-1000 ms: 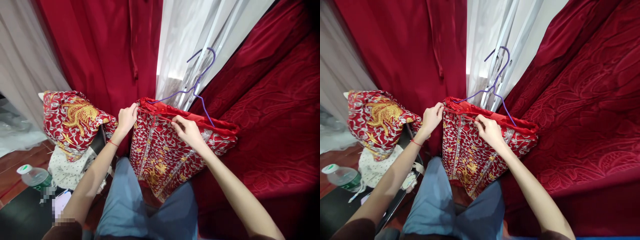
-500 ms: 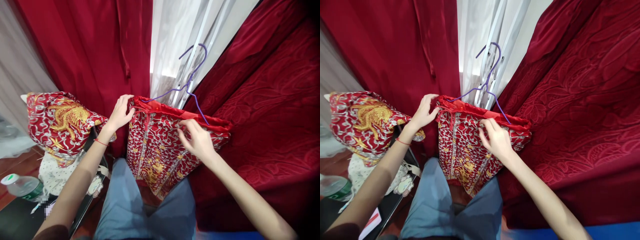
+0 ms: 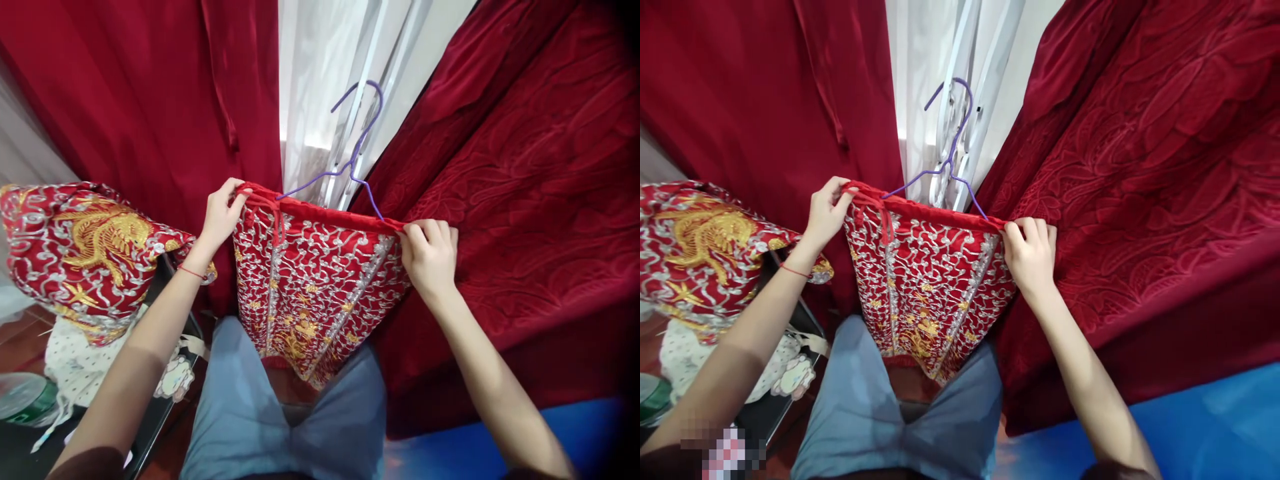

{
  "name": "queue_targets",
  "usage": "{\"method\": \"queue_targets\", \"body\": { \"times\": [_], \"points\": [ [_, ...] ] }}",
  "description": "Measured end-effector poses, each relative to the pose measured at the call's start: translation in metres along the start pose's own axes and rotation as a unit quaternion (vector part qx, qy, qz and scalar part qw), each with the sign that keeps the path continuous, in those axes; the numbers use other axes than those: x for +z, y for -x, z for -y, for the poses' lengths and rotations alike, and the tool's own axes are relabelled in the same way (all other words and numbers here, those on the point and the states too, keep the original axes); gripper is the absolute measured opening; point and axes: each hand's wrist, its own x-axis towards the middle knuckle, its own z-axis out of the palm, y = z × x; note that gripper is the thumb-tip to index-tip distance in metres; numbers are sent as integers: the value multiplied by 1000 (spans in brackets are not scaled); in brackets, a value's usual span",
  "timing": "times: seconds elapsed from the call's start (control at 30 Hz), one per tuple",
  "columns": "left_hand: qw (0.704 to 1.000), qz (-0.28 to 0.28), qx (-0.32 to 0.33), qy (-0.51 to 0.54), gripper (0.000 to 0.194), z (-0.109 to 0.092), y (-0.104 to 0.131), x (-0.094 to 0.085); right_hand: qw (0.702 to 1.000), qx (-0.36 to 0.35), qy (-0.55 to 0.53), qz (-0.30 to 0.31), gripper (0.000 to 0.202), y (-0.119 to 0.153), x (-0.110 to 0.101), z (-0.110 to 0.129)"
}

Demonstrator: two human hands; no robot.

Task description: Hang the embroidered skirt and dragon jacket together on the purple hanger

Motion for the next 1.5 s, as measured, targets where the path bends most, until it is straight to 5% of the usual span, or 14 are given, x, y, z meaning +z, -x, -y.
{"method": "queue_targets", "body": {
  "times": [0.2, 0.33, 0.47, 0.6, 0.73, 0.87, 1.0, 1.13, 1.23, 1.3, 1.4, 1.5],
  "points": [
    [998, -59, 24, -27, 33, -13, -2, -5, 997, 62, -13, -35, 31, -21, 7, 2],
    [997, 29, 8, -70, 29, -23, 5, -6, 996, 64, -54, 25, 27, -18, 18, 5],
    [986, 135, 1, -102, 41, -33, 10, -15, 992, 103, -78, -15, 32, -13, 20, 24],
    [950, 229, 32, -209, 80, -44, 37, -41, 988, 96, -102, -69, 45, -8, 25, 56],
    [904, 163, -17, -395, 97, -37, 82, -81, 987, 90, -107, -76, 57, 0, 41, 86],
    [864, 113, -70, -485, 78, -28, 96, -120, 983, 99, -126, -94, 67, 2, 52, 122],
    [836, 197, -68, -508, 43, -44, 72, -137, 979, -24, -187, -74, 60, -1, 46, 189],
    [806, 256, -56, -531, 46, -95, 48, -124, 926, -271, -208, -162, 46, -3, 31, 267],
    [825, 275, -22, -493, 46, -145, 46, -106, 889, -356, -205, -205, 47, -4, 19, 301],
    [846, 287, 0, -450, 45, -173, 49, -96, 896, -341, -219, -183, 48, -5, 10, 307],
    [887, 305, 30, -345, 47, -196, 51, -88, 916, -297, -244, -112, 42, -8, -12, 294],
    [933, 317, 38, -166, 56, -198, 47, -91, 937, -219, -264, -65, 32, -17, -35, 264]
  ]
}}
